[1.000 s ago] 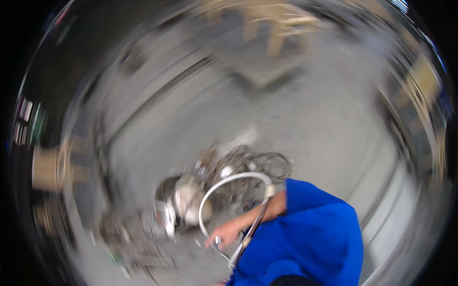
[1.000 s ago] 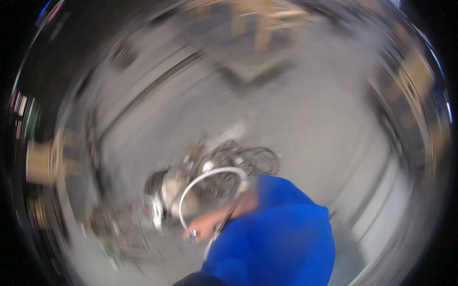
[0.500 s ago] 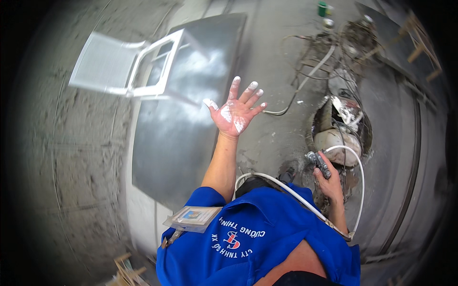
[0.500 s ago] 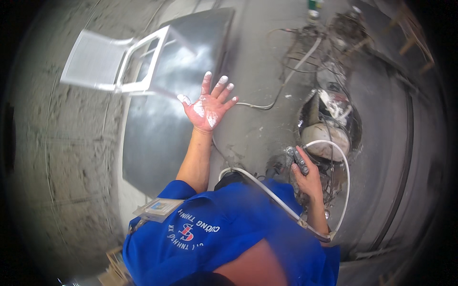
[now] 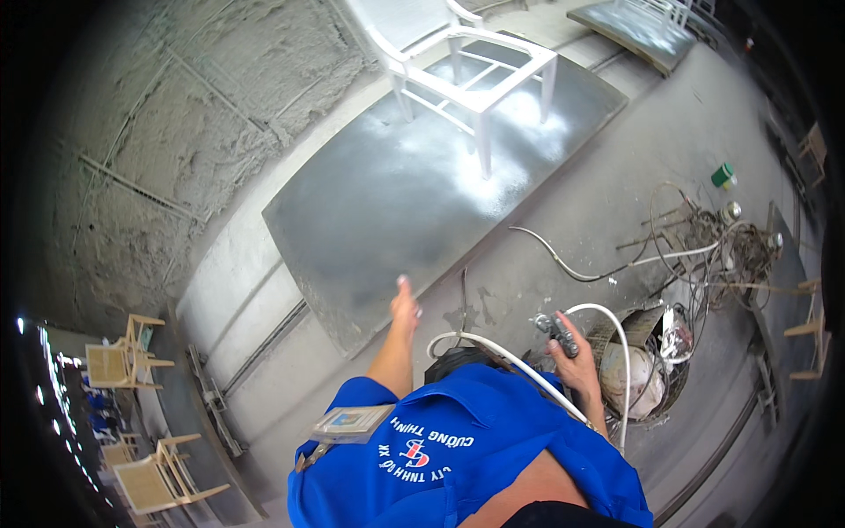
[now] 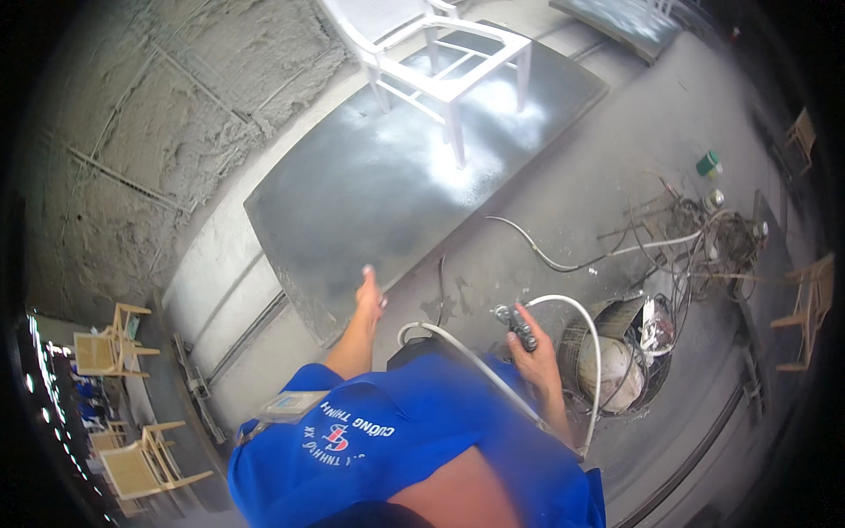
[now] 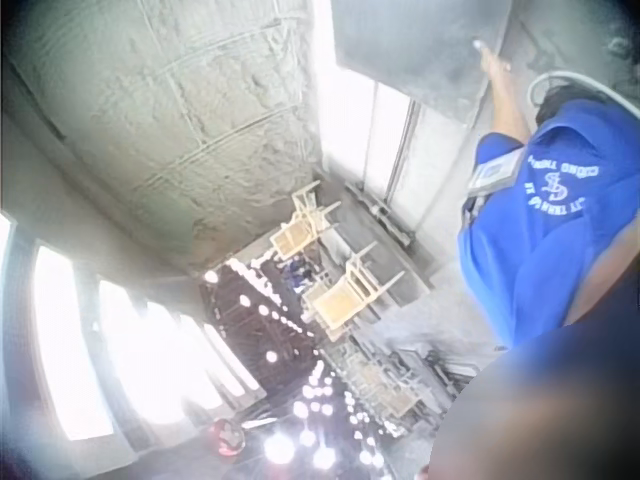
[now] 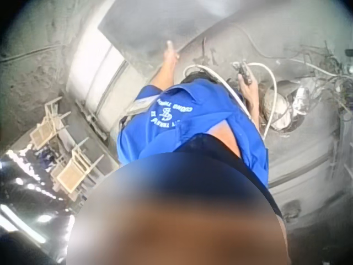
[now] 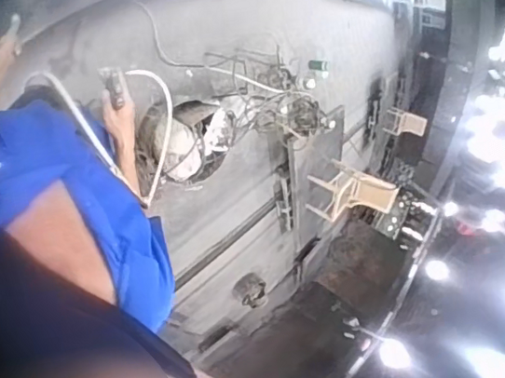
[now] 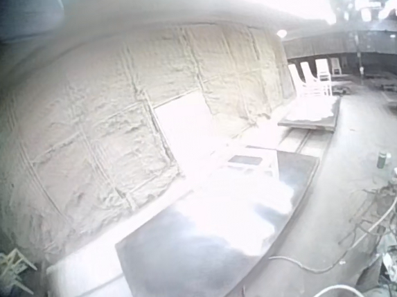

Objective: The person uses a spray gun to apply white paint to wooden chairs in a workshop. They dip the spray gun into a paint bucket, then systematically coat the legs, seat, and backrest of each chair, moving between multiple chairs placed on the floor.

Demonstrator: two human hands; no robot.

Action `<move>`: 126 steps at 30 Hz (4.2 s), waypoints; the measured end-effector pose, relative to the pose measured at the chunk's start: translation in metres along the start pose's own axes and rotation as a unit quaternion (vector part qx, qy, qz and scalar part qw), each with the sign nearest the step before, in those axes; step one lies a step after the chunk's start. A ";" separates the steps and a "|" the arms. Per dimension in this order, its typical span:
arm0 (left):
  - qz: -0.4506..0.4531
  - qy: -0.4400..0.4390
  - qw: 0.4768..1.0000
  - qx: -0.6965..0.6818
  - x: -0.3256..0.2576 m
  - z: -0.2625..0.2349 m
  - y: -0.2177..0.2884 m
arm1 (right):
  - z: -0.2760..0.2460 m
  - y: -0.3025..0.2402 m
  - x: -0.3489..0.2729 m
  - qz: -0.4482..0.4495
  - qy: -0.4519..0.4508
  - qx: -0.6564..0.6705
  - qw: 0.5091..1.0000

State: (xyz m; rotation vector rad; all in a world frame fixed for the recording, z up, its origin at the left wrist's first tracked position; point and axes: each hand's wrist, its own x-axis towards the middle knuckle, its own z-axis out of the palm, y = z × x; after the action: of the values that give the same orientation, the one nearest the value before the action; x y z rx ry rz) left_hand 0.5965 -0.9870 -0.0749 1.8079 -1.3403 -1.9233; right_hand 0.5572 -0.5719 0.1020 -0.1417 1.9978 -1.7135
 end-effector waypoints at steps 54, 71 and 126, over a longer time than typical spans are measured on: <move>0.019 0.228 0.935 0.271 -0.137 -0.207 -0.351 | 0.139 -0.045 0.147 -0.111 -0.507 -0.211 0.828; -0.226 0.398 0.886 0.074 -0.315 -0.269 -0.549 | 0.449 -0.068 -0.074 -0.258 -0.631 -0.181 0.709; -0.109 0.198 0.974 0.008 -0.290 -1.196 -0.469 | 0.893 0.101 -0.462 -0.373 -0.675 -0.521 0.366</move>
State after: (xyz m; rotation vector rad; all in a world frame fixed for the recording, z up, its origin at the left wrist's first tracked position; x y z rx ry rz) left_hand 1.9087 -1.0893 -0.0205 2.2748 -1.0643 -1.5234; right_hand 1.3692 -1.1719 0.0715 -2.2232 1.0710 0.2459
